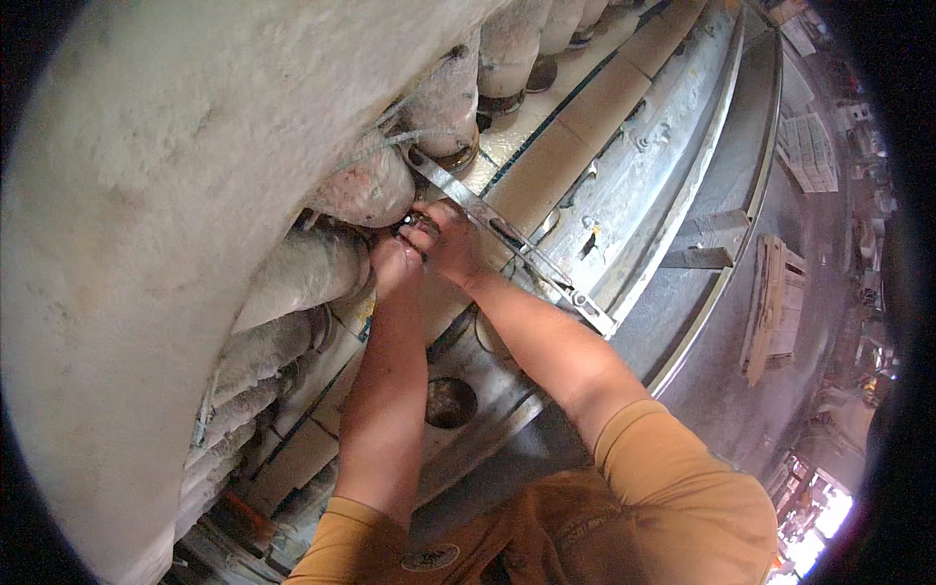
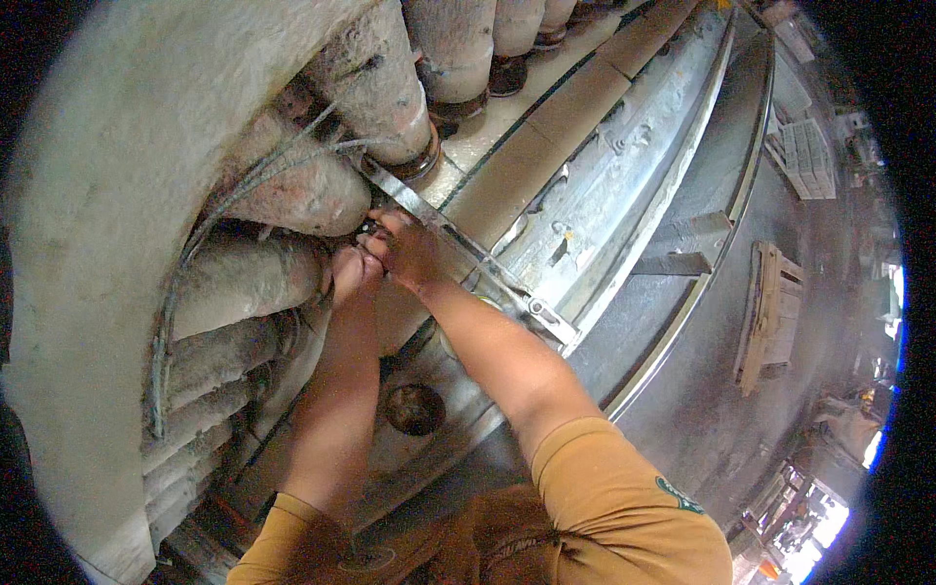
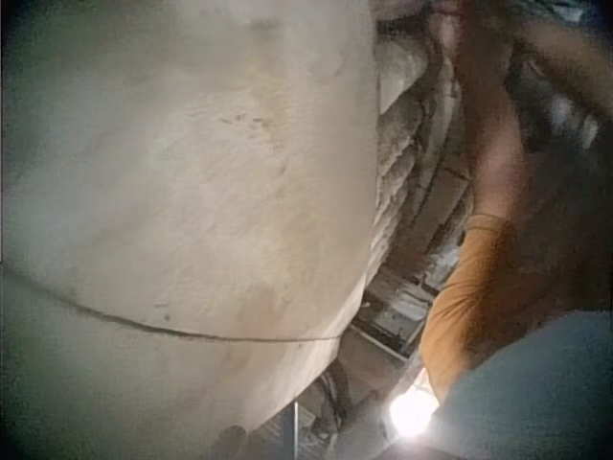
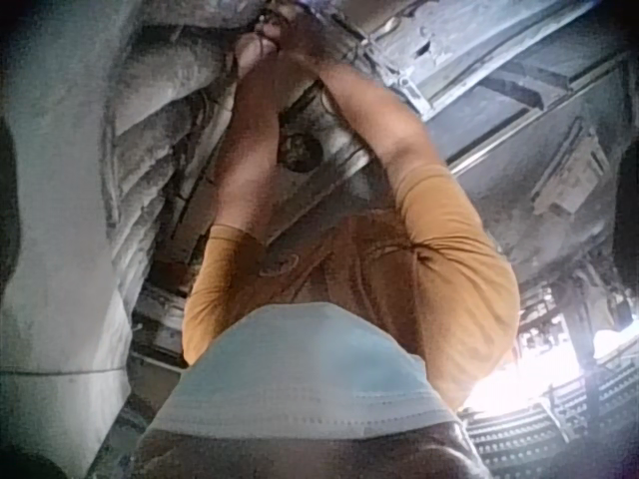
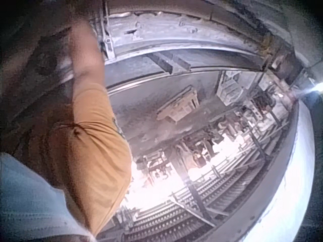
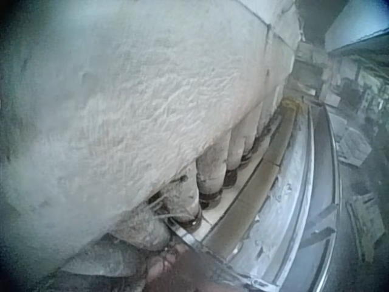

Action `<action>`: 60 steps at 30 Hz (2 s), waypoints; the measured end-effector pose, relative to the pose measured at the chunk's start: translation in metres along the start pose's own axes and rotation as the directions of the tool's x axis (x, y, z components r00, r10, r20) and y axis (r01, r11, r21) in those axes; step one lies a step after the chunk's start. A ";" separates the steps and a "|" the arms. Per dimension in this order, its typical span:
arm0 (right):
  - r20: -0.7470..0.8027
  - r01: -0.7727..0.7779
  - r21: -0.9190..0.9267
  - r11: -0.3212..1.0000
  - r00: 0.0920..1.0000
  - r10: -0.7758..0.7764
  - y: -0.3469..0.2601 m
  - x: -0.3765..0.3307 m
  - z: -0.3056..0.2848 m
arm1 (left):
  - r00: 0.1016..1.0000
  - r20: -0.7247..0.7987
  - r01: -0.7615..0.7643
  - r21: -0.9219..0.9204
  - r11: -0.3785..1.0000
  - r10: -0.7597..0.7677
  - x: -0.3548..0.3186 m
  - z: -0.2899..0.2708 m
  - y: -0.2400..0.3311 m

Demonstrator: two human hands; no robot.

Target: The person uses a wrench to tighten a bolt on a metal bracket attached to a large cylindrical machine. They repeatedly reposition the wrench and apply force to secure the fastener.

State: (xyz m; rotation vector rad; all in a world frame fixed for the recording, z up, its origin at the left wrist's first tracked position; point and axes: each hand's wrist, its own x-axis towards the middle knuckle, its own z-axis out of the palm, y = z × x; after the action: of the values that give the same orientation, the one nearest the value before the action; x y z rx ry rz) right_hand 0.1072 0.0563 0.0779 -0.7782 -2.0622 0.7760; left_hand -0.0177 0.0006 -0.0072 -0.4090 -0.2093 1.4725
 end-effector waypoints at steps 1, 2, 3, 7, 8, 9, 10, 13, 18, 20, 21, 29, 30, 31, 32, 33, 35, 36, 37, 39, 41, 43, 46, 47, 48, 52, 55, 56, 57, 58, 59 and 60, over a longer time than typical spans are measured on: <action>-0.025 0.192 -0.078 0.978 0.981 -0.194 0.008 0.000 -0.001 | 0.984 -0.076 0.141 -0.237 0.961 -0.163 0.004 0.017 -0.009; 0.023 0.082 -0.029 0.996 0.996 -0.081 0.014 -0.002 -0.001 | 0.983 -0.170 0.035 -0.202 0.979 -0.070 0.010 0.013 -0.014; 0.076 -0.024 0.031 0.999 0.997 0.022 0.010 0.000 0.000 | 0.965 -0.260 -0.077 -0.136 0.988 0.039 0.010 0.015 -0.014; 0.125 -0.097 0.107 0.990 0.989 0.083 0.006 0.005 0.010 | 0.595 -0.128 -0.573 0.625 0.530 0.794 0.005 -0.028 0.002; 0.123 -0.084 0.087 0.993 0.990 0.073 0.009 0.005 0.011 | 0.566 -0.135 -0.564 0.657 0.501 0.813 0.003 -0.032 0.006; 0.123 -0.076 0.066 0.995 0.990 0.067 0.012 0.006 0.010 | 0.655 -0.118 -0.544 0.612 0.574 0.746 0.003 -0.031 0.004; 0.124 -0.066 0.045 0.997 0.990 0.060 0.013 0.006 0.009 | 0.734 -0.095 -0.515 0.567 0.643 0.672 0.002 -0.029 0.004; 0.102 -0.048 0.018 0.999 0.994 0.046 0.017 0.002 0.011 | 0.746 -0.081 -0.504 0.579 0.641 0.661 0.006 -0.019 -0.005; 0.064 -0.153 -0.087 0.984 0.985 0.158 0.009 -0.002 0.016 | 0.598 -0.135 -0.537 0.664 0.520 0.790 0.011 -0.011 -0.016; 0.034 -0.168 -0.096 0.981 0.984 0.172 0.005 0.000 0.019 | 0.583 -0.215 -0.550 0.605 0.576 0.783 0.009 -0.014 -0.009; 0.026 -0.169 -0.103 0.980 0.985 0.172 0.003 0.001 0.019 | 0.590 -0.159 -0.558 0.628 0.542 0.792 0.007 -0.018 -0.006; 0.060 -0.242 -0.047 0.969 0.968 0.244 0.004 0.000 0.015 | 0.894 -0.412 -0.190 0.008 0.982 0.177 0.005 -0.009 0.009; 0.082 -0.242 -0.026 0.970 0.966 0.244 0.002 0.002 0.014 | 0.941 -0.339 -0.043 -0.125 0.991 -0.002 0.001 -0.011 0.017; 0.104 -0.244 -0.004 0.970 0.964 0.243 0.001 0.003 0.013 | 0.955 -0.240 0.116 -0.243 0.963 -0.175 -0.002 -0.014 0.024; 0.111 -0.233 0.013 0.972 0.967 0.230 -0.002 0.004 0.011 | 0.969 -0.213 0.085 -0.203 0.976 -0.129 -0.004 -0.020 0.027; 0.120 -0.222 0.033 0.974 0.969 0.217 -0.005 0.004 0.011 | 0.980 -0.184 0.048 -0.163 0.985 -0.079 -0.006 -0.026 0.032; 0.134 -0.162 0.089 0.983 0.980 0.149 -0.014 0.006 0.012 | 0.879 -0.153 -0.415 0.218 0.883 0.451 -0.013 -0.039 0.037; 0.128 -0.135 0.077 0.988 0.984 0.124 -0.001 0.003 0.005 | 0.833 -0.199 -0.445 0.315 0.838 0.517 -0.001 -0.032 0.012; 0.119 -0.109 0.065 0.992 0.988 0.101 0.012 0.001 -0.004 | 0.781 -0.229 -0.461 0.414 0.785 0.581 0.008 -0.011 -0.018; 0.115 -0.085 0.052 0.995 0.990 0.079 0.022 0.000 -0.007 | 0.682 -0.227 -0.478 0.581 0.659 0.695 0.011 0.024 -0.052; 0.131 -0.069 0.083 0.994 0.990 0.058 0.009 0.006 0.004 | 0.657 -0.137 -0.537 0.604 0.588 0.741 -0.004 -0.021 0.001; 0.154 -0.099 0.091 0.991 0.984 0.084 0.000 0.010 0.013 | 0.697 -0.097 -0.550 0.565 0.616 0.711 -0.026 -0.047 0.041; 0.172 -0.133 0.061 0.989 0.978 0.121 0.017 0.004 0.004 | 0.585 -0.120 -0.562 0.653 0.508 0.802 0.006 -0.023 -0.016; 0.168 -0.131 0.061 0.989 0.979 0.119 0.018 0.004 0.003 | 0.579 -0.088 -0.572 0.665 0.481 0.811 0.012 -0.006 -0.029; 0.167 -0.128 0.065 0.990 0.979 0.115 0.017 0.005 0.004 | 0.594 -0.090 -0.564 0.662 0.494 0.800 0.012 0.002 -0.033; 0.180 -0.090 0.094 0.992 0.981 0.072 0.004 0.012 0.002 | 0.700 0.001 -0.529 0.672 0.518 0.714 0.002 0.009 -0.026; 0.167 -0.064 0.096 0.993 0.985 0.047 0.015 0.009 0.009 | 0.631 -0.110 -0.505 0.693 0.514 0.768 0.006 0.034 -0.052; 0.168 -0.074 0.078 0.994 0.984 0.060 0.019 0.007 0.007 | 0.597 -0.143 -0.494 0.709 0.503 0.789 0.009 0.032 -0.054; 0.172 -0.080 0.066 0.995 0.983 0.068 0.018 0.007 0.007 | 0.556 -0.173 -0.485 0.727 0.486 0.813 0.009 0.033 -0.056; 0.178 -0.083 0.066 0.994 0.982 0.070 0.013 0.008 0.009 | 0.537 -0.153 -0.477 0.756 0.448 0.829 0.005 0.025 -0.044; 0.183 -0.091 0.083 0.992 0.980 0.074 0.009 0.009 0.012 | 0.529 -0.120 -0.501 0.755 0.423 0.840 0.004 0.015 -0.033; 0.185 -0.104 0.088 0.991 0.979 0.086 0.011 0.009 0.012 | 0.530 -0.095 -0.520 0.749 0.411 0.843 0.008 0.015 -0.032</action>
State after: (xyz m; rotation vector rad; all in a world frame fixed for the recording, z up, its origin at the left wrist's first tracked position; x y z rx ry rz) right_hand 0.0956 0.0663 0.0677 -0.7811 -2.1411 1.0258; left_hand 0.0070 0.0095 0.0184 -0.2622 1.0174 2.1117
